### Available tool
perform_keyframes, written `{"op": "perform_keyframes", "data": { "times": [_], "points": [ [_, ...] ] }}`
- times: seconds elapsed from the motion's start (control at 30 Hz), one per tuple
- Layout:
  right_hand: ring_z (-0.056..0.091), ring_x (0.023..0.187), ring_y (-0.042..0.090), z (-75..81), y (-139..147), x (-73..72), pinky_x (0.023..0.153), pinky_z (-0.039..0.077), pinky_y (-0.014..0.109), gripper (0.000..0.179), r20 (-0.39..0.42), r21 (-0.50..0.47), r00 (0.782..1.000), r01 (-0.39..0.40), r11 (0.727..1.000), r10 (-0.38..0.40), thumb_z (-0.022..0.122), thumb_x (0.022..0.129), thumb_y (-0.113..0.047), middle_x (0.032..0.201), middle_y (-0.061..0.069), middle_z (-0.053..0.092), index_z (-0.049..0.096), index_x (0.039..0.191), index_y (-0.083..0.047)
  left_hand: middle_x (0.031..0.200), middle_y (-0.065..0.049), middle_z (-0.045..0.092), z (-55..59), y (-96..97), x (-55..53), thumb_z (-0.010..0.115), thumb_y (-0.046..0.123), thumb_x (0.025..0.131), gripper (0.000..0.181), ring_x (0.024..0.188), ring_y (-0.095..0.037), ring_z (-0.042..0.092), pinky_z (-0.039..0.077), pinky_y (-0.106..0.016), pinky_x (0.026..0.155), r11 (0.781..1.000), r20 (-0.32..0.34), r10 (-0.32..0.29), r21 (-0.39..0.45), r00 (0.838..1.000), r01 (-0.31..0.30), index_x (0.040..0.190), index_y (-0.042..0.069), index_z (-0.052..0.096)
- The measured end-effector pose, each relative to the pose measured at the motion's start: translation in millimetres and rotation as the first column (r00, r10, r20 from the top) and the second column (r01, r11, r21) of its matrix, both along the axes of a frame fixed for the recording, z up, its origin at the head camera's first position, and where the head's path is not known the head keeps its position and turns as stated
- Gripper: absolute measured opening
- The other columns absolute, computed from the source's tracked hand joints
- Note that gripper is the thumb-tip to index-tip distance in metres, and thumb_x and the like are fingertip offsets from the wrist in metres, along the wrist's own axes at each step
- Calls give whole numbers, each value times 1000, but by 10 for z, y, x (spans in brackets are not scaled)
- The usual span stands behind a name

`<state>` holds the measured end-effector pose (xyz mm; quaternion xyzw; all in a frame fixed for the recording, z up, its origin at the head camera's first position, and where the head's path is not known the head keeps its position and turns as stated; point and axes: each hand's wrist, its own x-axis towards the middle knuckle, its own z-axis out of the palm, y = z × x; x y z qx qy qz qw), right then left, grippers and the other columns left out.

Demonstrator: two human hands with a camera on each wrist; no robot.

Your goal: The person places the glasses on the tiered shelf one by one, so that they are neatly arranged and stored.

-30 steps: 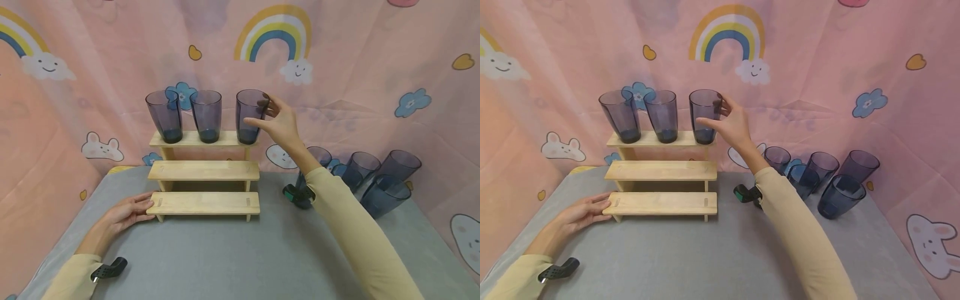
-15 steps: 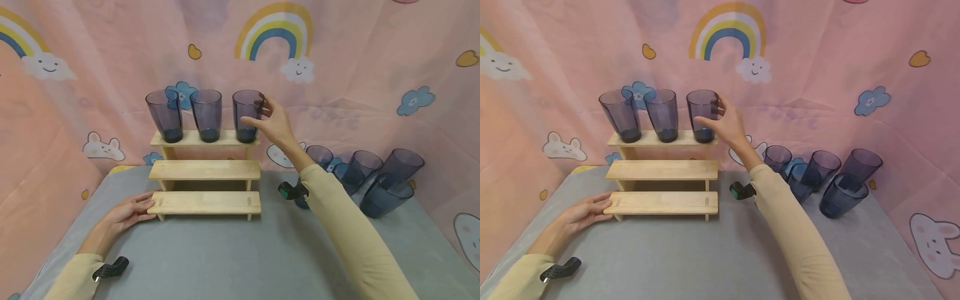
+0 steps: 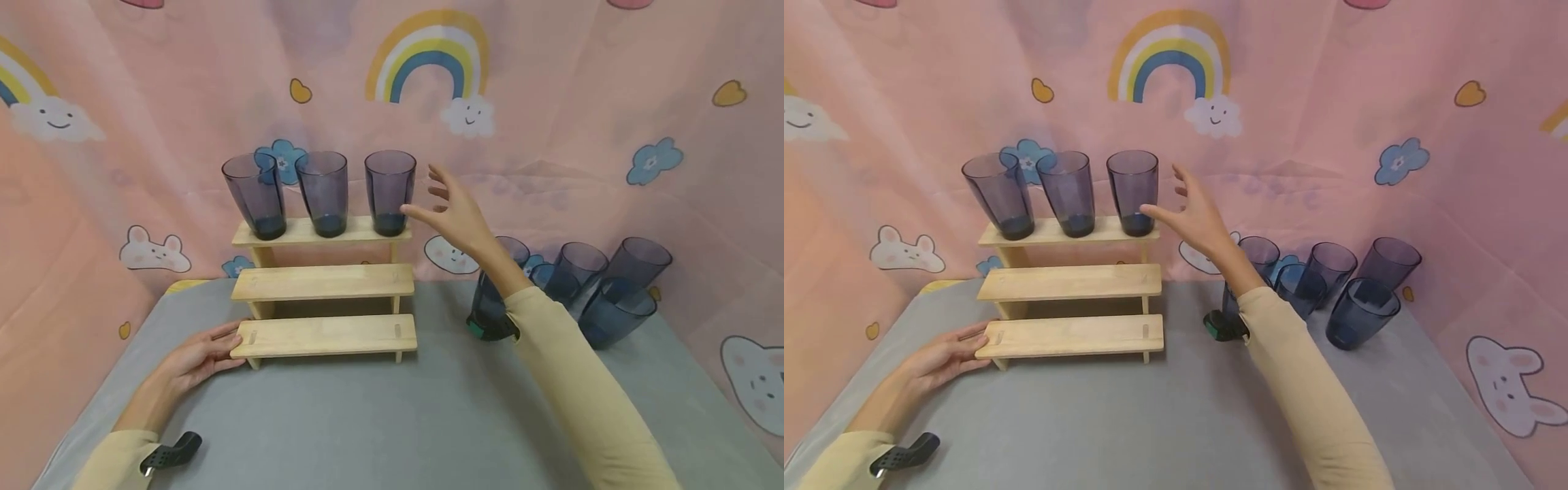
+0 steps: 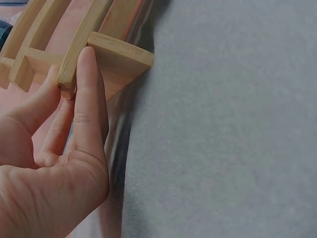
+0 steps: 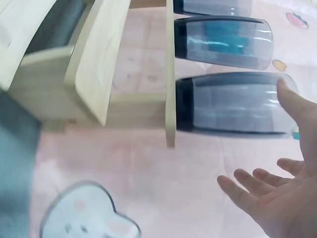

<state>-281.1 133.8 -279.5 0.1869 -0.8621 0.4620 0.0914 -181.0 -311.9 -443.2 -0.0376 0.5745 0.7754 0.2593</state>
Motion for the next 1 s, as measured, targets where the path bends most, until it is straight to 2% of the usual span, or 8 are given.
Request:
{"op": "perform_keyframes", "data": {
  "times": [0.1,0.2,0.43,0.73,0.87,1.0],
  "points": [
    [38,138,33,-11,97,53,108,39,50,88,-70,71,998,6,997,-1,75,88,-30,158,11,29,24,156,-9,113,2,60,3,-4,-2,50,7,103,77,102,-16,65,56,-35,87,1000,1,2,-2,1000,-2,154,-3,-6],
    [38,138,34,-35,228,99,107,39,52,86,-105,121,994,26,992,-13,75,88,-27,157,12,30,26,155,-7,112,0,62,14,2,-12,51,6,102,77,101,-16,65,56,-35,86,1000,10,14,-1,1000,-14,154,-3,-5],
    [38,138,36,-123,630,210,106,39,55,82,-79,139,995,64,988,-54,75,88,-22,156,13,32,29,154,-9,111,2,61,43,9,9,52,7,102,77,101,-15,65,56,-36,87,999,36,35,-7,999,-35,155,-2,-3],
    [39,134,44,-166,1300,501,103,38,61,79,-89,186,989,133,974,-118,75,89,-22,152,20,36,32,154,-11,110,3,61,67,0,24,51,5,102,78,100,-17,66,56,-37,86,999,39,31,29,999,-32,154,-3,-6],
    [38,131,52,-201,1594,628,100,35,68,84,-41,227,980,200,953,-196,75,89,-30,154,22,33,26,156,-17,111,3,60,66,5,25,51,5,102,78,100,-17,66,56,-37,87,999,39,28,36,999,-30,154,-3,-6],
    [35,131,55,-286,1872,762,99,31,72,89,-30,299,958,280,912,-284,74,88,-38,154,24,31,21,158,-21,111,3,59,51,10,35,52,6,102,79,100,-17,66,56,-36,87,999,32,26,31,999,-27,154,-3,-6]
  ]
}}
